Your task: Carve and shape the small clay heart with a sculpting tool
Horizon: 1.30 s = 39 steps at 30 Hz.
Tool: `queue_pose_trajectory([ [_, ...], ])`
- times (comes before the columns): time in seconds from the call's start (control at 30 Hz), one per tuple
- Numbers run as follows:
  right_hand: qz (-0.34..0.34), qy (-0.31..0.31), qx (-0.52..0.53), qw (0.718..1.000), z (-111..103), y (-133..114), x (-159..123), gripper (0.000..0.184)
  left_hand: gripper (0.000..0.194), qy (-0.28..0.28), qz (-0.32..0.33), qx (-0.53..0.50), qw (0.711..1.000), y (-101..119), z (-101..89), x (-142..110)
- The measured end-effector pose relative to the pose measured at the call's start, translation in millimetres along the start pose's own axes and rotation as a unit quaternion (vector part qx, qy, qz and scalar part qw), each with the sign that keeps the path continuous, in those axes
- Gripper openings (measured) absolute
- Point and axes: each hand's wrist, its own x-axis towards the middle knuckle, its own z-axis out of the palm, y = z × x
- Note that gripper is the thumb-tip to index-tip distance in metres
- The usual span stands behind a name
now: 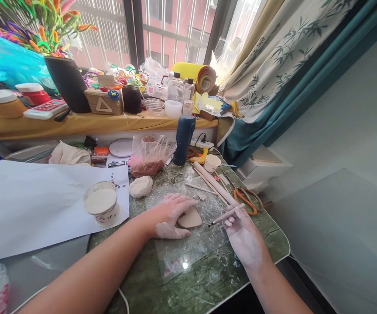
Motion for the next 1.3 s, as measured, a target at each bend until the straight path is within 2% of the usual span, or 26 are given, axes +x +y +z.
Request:
queue_pose_trajectory([
  [0.1, 0.001, 0.0, -0.009, 1.0, -2, -2, 0, 0.019, 0.081, 0.001, -0.002, -0.027, 1.0, -7, -3.1, 0],
  [0.27, -0.001, -0.035, -0.066, 0.997, 1, -2, 3, 0.026, 0.08, 0.027, -0.045, 0.024, 0.998, -2, 0.8, 3],
  [0.47, -0.033, -0.023, -0.073, 0.996, -1, 3, 7, 0.025, 0.077, 0.006, -0.005, 0.008, 1.0, 1, -2.9, 3],
  [0.67, -0.035, -0.02, -0.099, 0.994, 11, 4, 0, 0.03, 0.076, 0.036, -0.078, 0.061, 0.994, 6, 5.3, 7],
  [0.83, -0.123, -0.109, -0.191, 0.968, 20, 11, -24, 0.016, 0.081, 0.035, -0.048, 0.033, 0.998, 1, 4.1, 4],
  [0.93, -0.155, -0.199, -0.282, 0.925, 19, 17, -35, 0.017, 0.075, 0.028, -0.036, 0.018, 0.999, -3, 1.3, 2],
  [1.0, -0.163, -0.235, -0.32, 0.903, 18, 20, -37, 0.018, 0.073, 0.034, -0.037, 0.015, 0.999, -4, 0.9, 2],
  [1.07, -0.158, -0.247, -0.322, 0.9, 20, 22, -33, 0.02, 0.07, 0.037, -0.039, 0.011, 0.998, -4, 1.3, 2],
  [1.23, -0.133, -0.244, -0.285, 0.918, 34, 22, -10, 0.018, 0.057, 0.04, -0.031, 0.001, 0.999, -1, 1.6, 2],
  [1.3, -0.127, -0.263, -0.296, 0.909, 45, 20, 1, 0.016, 0.055, 0.041, -0.03, 0.003, 0.999, 1, 0.6, 2],
])
